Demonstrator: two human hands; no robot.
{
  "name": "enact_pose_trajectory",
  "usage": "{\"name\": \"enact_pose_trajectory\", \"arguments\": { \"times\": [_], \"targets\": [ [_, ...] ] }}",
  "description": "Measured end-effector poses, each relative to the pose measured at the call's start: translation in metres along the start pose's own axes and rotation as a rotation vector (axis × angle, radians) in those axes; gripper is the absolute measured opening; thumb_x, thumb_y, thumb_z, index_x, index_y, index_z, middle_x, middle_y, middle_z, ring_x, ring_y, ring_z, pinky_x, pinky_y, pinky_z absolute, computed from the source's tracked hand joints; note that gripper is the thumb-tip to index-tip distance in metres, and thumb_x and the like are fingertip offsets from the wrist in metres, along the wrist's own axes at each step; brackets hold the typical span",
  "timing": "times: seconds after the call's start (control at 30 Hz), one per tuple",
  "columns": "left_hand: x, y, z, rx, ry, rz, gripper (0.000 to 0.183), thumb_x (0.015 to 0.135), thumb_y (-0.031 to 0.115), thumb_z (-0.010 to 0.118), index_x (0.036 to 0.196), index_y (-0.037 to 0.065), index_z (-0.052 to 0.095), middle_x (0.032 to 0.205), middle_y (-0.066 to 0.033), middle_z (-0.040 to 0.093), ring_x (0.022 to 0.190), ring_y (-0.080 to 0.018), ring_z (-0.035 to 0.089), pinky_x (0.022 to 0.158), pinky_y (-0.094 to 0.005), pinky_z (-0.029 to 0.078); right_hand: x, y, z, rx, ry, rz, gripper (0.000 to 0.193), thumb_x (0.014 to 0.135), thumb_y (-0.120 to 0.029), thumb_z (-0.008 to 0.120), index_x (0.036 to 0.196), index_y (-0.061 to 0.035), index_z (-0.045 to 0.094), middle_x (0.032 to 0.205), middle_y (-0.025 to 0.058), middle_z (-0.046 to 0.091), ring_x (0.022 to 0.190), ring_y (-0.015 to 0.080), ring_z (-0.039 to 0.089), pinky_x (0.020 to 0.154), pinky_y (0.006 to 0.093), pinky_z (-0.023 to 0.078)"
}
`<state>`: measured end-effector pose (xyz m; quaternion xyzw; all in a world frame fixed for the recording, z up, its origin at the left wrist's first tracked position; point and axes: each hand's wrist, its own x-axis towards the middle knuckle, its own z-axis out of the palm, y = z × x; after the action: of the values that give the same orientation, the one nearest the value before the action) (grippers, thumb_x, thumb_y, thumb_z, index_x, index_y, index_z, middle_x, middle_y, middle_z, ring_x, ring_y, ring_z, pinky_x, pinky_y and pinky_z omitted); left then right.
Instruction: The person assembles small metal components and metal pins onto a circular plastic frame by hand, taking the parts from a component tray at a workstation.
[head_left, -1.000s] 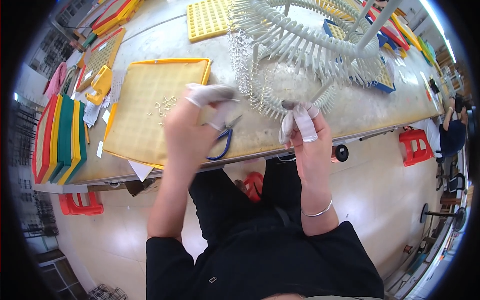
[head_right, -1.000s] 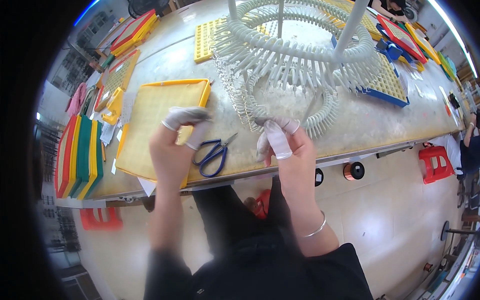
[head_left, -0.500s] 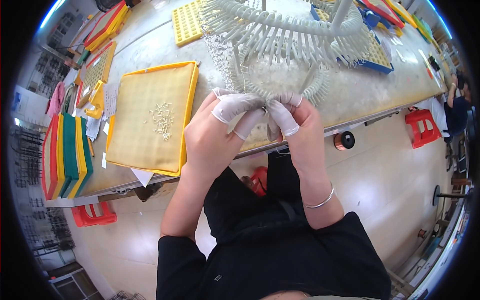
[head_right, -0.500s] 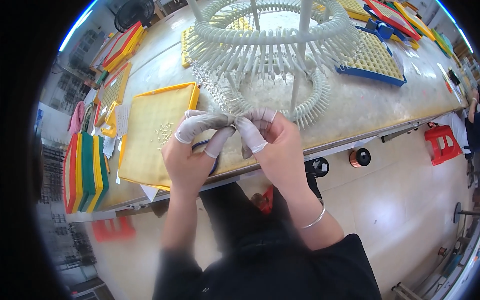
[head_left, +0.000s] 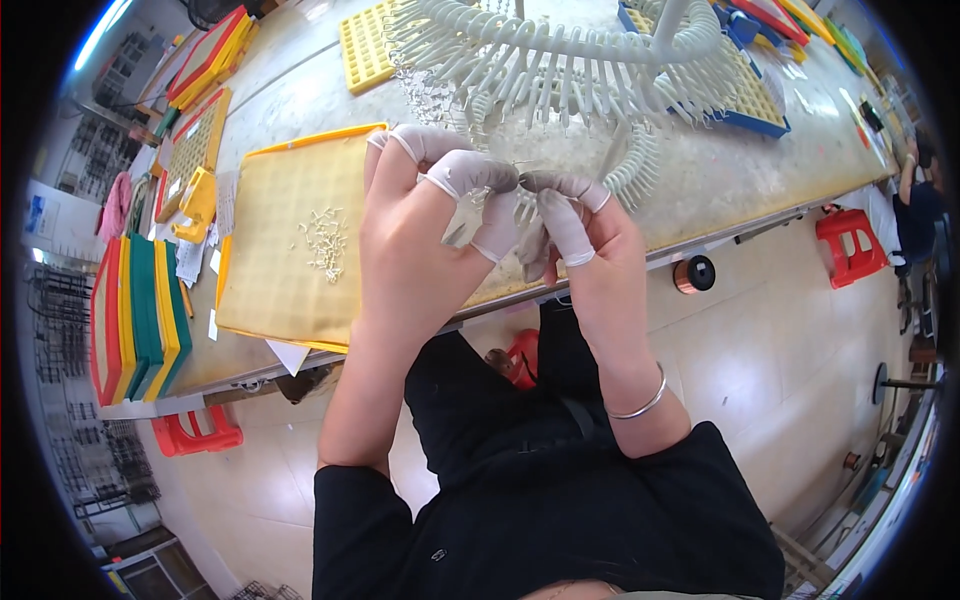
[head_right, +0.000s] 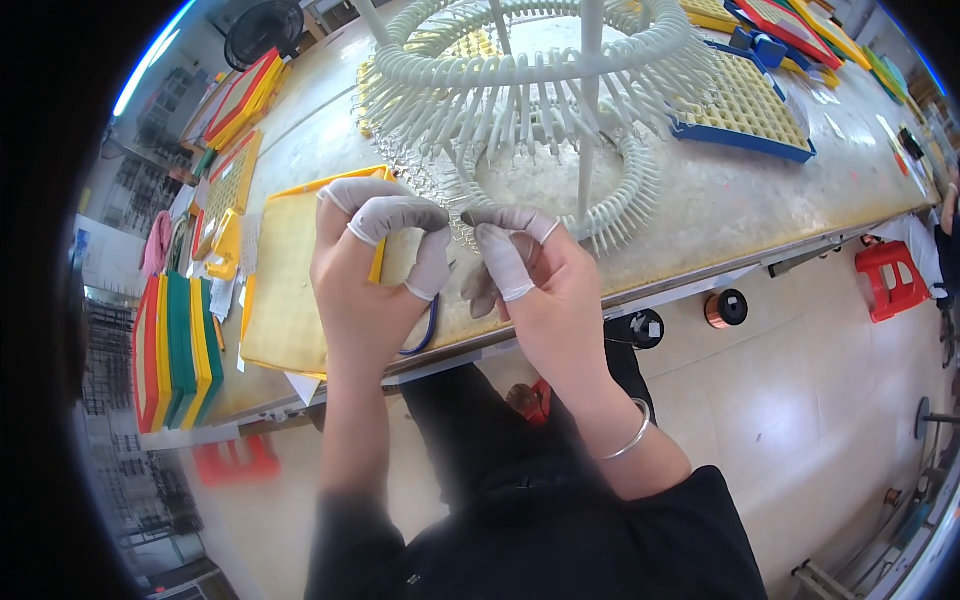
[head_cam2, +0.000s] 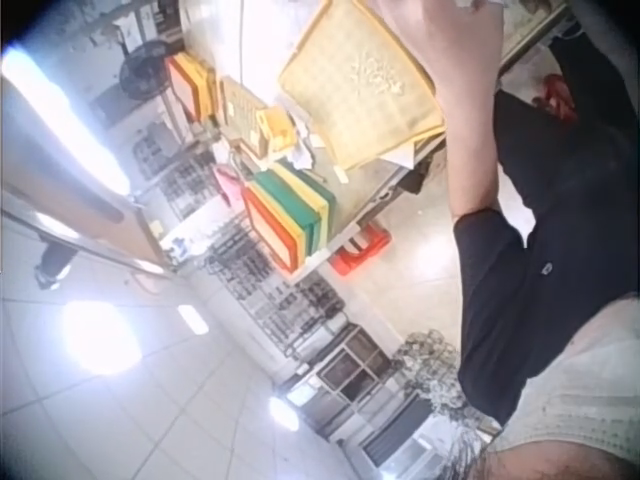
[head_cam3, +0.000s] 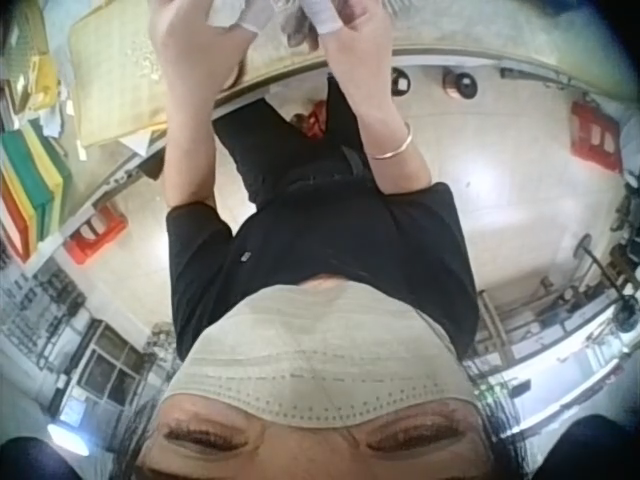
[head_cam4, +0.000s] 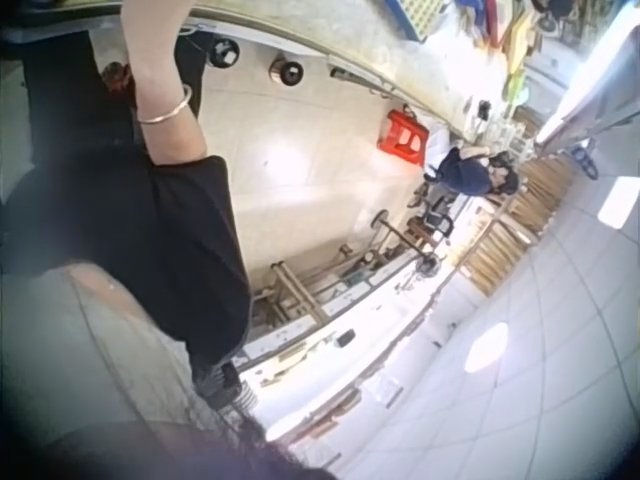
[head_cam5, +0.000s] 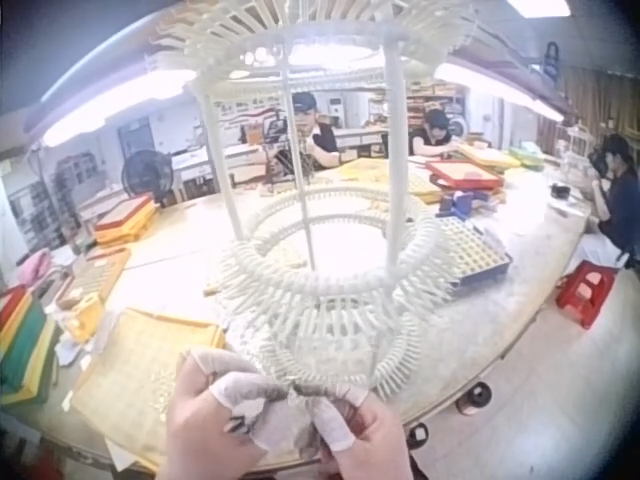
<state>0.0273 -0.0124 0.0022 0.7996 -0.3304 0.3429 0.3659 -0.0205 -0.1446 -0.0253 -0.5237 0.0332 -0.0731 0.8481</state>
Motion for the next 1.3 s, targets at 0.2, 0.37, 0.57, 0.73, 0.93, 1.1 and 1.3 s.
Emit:
{"name": "enact_pose_trajectory", "arguments": {
  "times": [0.2, 0.37, 0.57, 0.73, 0.93, 1.1, 1.3],
  "targets": [
    [0.003, 0.0, 0.005, -0.015, 0.017, 0.068, 0.021, 0.06, -0.002, 0.069, 0.078, 0.008, 0.064, 0.079, -0.0038, 0.053, 0.075, -0.0224, 0.047, 0.064, -0.0308, 0.041, -0.001, -0.003, -0.001, 0.002, -0.023, -0.003, 0.018, 0.088, -0.009, 0.057, 0.102, 0.0019, 0.053, 0.067, 0.0062, 0.06, 0.056, 0.0079, 0.056, 0.049, 0.0184, 0.041],
    [0.001, 0.0, 0.007, 0.007, -0.01, 0.061, 0.021, 0.06, -0.002, 0.069, 0.077, 0.008, 0.064, 0.079, -0.0036, 0.053, 0.074, -0.0223, 0.047, 0.062, -0.0309, 0.041, -0.003, -0.005, 0.0, 0.029, 0.006, -0.003, 0.016, 0.087, -0.006, 0.056, 0.099, 0.0031, 0.052, 0.067, 0.0072, 0.06, 0.056, 0.0096, 0.056, 0.05, 0.0199, 0.043],
    [0.002, -0.001, 0.007, 0.018, -0.005, 0.07, 0.021, 0.059, -0.002, 0.069, 0.077, 0.008, 0.065, 0.077, -0.0031, 0.052, 0.072, -0.0217, 0.046, 0.059, -0.0303, 0.041, -0.004, -0.006, 0.001, -0.011, 0.015, -0.033, 0.014, 0.087, -0.005, 0.056, 0.098, 0.0039, 0.053, 0.069, 0.0066, 0.061, 0.058, 0.0093, 0.057, 0.051, 0.0201, 0.043],
    [0.002, -0.002, 0.005, 0.043, -0.009, 0.062, 0.019, 0.059, -0.001, 0.069, 0.075, 0.007, 0.066, 0.074, -0.0028, 0.051, 0.071, -0.0213, 0.046, 0.058, -0.03, 0.041, -0.002, 0.0, 0.003, -0.074, 0.035, -0.115, 0.013, 0.086, -0.004, 0.056, 0.097, 0.0036, 0.053, 0.071, 0.0058, 0.061, 0.061, 0.0073, 0.057, 0.053, 0.0196, 0.044],
    [0.003, -0.008, 0.004, 0.058, -0.018, 0.115, 0.019, 0.059, -0.001, 0.07, 0.076, 0.007, 0.066, 0.071, -0.0035, 0.05, 0.068, -0.0218, 0.046, 0.058, -0.0305, 0.041, 0.012, -0.006, 0.008, -0.343, 0.088, -0.329, 0.011, 0.085, -0.003, 0.057, 0.095, 0.0015, 0.056, 0.07, 0.0032, 0.06, 0.061, 0.0042, 0.052, 0.055, 0.019, 0.042],
    [0.001, -0.013, 0.006, -0.101, -0.097, -0.049, 0.02, 0.059, 0.001, 0.071, 0.078, 0.007, 0.067, 0.069, -0.0032, 0.051, 0.068, -0.0223, 0.046, 0.059, -0.0316, 0.041, 0.017, -0.007, 0.001, -0.472, 0.072, -0.344, 0.011, 0.085, -0.002, 0.057, 0.094, 0.0023, 0.056, 0.07, 0.0024, 0.059, 0.059, 0.0043, 0.051, 0.053, 0.0192, 0.04],
    [-0.013, -0.011, 0.017, -0.056, 0.049, 0.043, 0.023, 0.062, 0.0, 0.071, 0.083, 0.007, 0.065, 0.072, -0.0043, 0.053, 0.068, -0.0208, 0.048, 0.061, -0.0301, 0.042, 0.003, -0.014, -0.011, 0.004, -0.086, 0.189, 0.012, 0.087, -0.01, 0.057, 0.095, -0.0014, 0.056, 0.064, 0.0004, 0.055, 0.052, 0.0044, 0.048, 0.046, 0.0186, 0.037]
  ]
}}
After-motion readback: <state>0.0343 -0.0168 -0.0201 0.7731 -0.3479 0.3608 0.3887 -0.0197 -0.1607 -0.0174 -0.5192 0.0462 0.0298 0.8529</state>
